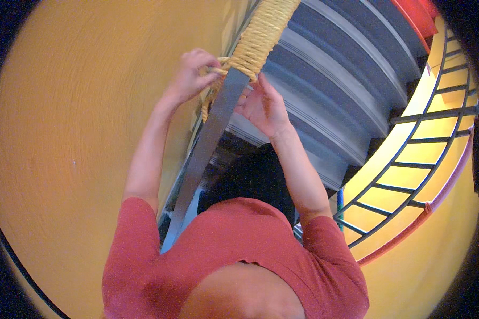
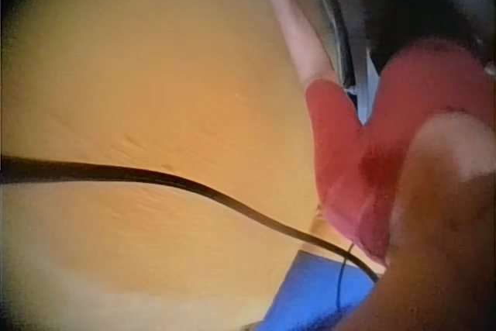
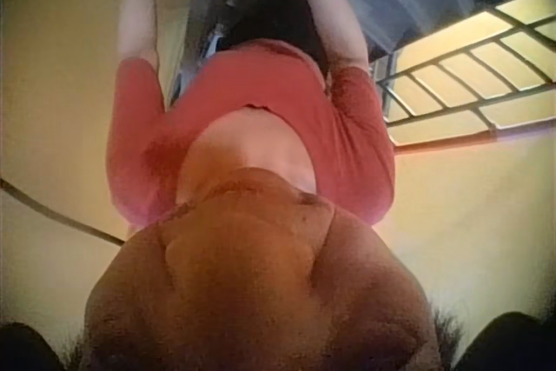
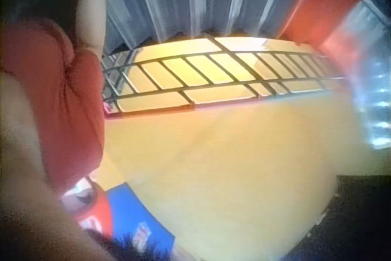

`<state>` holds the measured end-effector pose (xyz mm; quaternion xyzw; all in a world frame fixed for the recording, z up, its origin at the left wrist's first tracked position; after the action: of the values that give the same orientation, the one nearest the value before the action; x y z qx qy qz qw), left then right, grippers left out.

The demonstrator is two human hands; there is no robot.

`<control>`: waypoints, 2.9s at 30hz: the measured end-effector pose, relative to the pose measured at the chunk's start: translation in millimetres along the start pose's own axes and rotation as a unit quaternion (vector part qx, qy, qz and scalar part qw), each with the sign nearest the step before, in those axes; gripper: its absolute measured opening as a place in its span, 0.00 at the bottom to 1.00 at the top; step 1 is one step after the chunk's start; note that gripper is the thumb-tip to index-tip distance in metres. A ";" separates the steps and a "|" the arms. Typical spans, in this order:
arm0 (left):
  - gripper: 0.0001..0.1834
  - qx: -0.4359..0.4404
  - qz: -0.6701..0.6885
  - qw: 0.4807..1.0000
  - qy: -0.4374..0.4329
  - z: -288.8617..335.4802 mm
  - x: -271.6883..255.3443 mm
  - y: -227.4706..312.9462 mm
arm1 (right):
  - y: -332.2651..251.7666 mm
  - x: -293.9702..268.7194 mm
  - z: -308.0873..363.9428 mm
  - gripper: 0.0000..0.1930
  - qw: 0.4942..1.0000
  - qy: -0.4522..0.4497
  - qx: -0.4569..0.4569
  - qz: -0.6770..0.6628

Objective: The person ties a yellow rope around a metal handrail by wrapping it repeatedly and securing it with a series of knots and loops.

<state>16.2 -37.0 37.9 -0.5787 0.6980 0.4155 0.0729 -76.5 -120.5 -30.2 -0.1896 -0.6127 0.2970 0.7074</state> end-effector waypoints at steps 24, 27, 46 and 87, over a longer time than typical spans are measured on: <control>0.22 0.047 0.433 0.794 -0.424 71.5 22.0 306.1 | -92.9 21.7 101.6 0.15 1.000 -0.005 0.023 -0.003; 0.21 0.029 0.463 0.763 -0.451 67.0 32.7 302.2 | -105.3 -24.1 138.8 0.15 0.936 0.098 -0.068 0.331; 0.10 -0.334 0.465 0.782 -0.248 44.7 117.5 -16.1 | 46.1 -181.5 -14.4 0.19 0.786 0.267 0.004 0.557; 0.18 0.037 0.384 0.888 -0.251 46.1 -39.8 271.1 | -150.8 26.6 211.9 0.13 0.986 -0.062 -0.145 -0.062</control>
<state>-224.0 19.3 165.8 -0.1385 0.8392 0.5159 0.1019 -253.8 -236.8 122.8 -0.2325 -0.7027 0.1718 0.6501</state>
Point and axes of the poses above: each hand's wrist, its own z-axis away from the middle knuckle, its own x-axis out of the palm, y = z × x, the point moved 10 cm from there along -z, towards the middle knuckle, and after that the axes turned 10 degrees about z, right-handed, at the moved point
